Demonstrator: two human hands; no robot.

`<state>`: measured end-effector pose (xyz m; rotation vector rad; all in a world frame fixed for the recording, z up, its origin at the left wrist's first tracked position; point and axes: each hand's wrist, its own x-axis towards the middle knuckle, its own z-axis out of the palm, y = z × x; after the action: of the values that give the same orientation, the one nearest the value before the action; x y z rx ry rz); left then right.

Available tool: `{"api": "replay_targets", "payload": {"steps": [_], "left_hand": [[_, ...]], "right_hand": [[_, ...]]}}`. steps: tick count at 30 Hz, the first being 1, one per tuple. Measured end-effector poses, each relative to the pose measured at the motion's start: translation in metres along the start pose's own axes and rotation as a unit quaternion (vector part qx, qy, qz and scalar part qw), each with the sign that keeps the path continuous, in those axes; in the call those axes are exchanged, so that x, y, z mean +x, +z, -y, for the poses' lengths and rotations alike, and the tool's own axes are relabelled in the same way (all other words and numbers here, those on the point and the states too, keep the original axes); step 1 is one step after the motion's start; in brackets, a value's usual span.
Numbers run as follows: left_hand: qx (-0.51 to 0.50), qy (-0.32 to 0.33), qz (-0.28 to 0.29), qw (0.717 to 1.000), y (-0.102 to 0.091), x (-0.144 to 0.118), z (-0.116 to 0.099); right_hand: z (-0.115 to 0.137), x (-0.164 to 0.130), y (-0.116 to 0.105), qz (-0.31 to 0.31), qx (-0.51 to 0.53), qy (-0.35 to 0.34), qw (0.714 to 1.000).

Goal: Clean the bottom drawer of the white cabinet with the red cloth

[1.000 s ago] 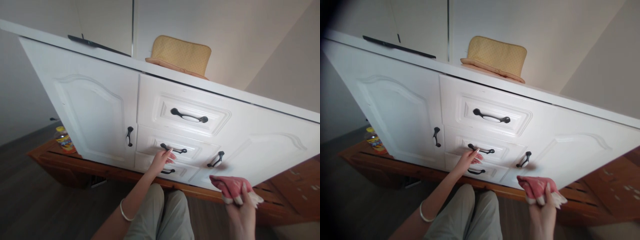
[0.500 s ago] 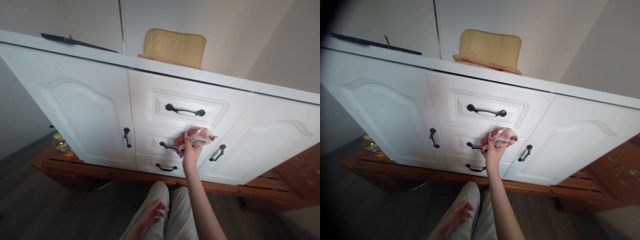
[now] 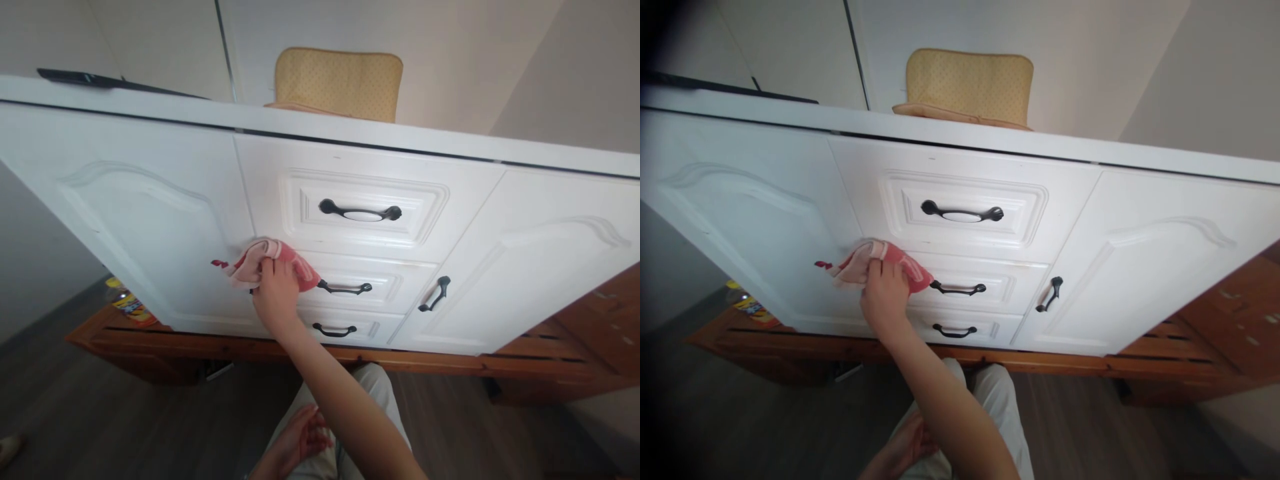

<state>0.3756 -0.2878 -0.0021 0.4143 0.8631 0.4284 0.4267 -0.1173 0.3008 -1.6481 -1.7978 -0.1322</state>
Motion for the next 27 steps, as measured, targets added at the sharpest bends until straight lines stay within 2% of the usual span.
{"api": "replay_targets", "payload": {"steps": [3, 6, 9, 11, 13, 16, 18, 21, 24, 27], "left_hand": [[-0.001, 0.008, 0.005, 1.0, -0.005, 0.0, 0.003], [-0.014, 0.017, -0.006, 1.0, -0.002, -0.008, 0.0], [-0.015, 0.022, -0.003, 1.0, 0.003, -0.016, -0.005], [-0.007, 0.018, 0.012, 1.0, 0.004, -0.017, -0.008], [0.004, 0.014, 0.023, 1.0, 0.004, -0.017, -0.009], [0.015, 0.011, 0.034, 0.999, 0.0, -0.013, -0.009], [0.014, 0.01, 0.046, 0.999, -0.003, -0.011, -0.008], [0.018, 0.008, 0.06, 0.998, -0.006, -0.008, -0.006], [0.026, 0.006, 0.057, 0.998, -0.007, -0.006, -0.006], [0.031, 0.002, 0.048, 0.998, -0.007, -0.004, -0.004]], "right_hand": [[-0.008, -0.013, 0.023, 0.038, -0.027, -0.039, 0.998], [-0.032, -0.035, 0.04, 0.059, -0.04, -0.056, 0.996], [-0.065, -0.064, 0.043, 0.08, -0.055, -0.055, 0.994], [-0.091, -0.084, 0.037, 0.09, -0.071, -0.042, 0.992], [-0.12, -0.102, 0.023, 0.081, -0.086, -0.02, 0.993], [-0.171, -0.126, -0.008, 0.032, -0.087, 0.002, 0.996], [-0.206, -0.138, -0.035, -0.005, -0.062, -0.011, 0.998], [-0.25, -0.147, -0.078, -0.021, -0.003, -0.04, 0.999], [-0.269, -0.141, -0.113, -0.035, 0.027, -0.045, 0.998], [-0.263, -0.122, -0.137, -0.084, 0.037, -0.036, 0.995]]}}
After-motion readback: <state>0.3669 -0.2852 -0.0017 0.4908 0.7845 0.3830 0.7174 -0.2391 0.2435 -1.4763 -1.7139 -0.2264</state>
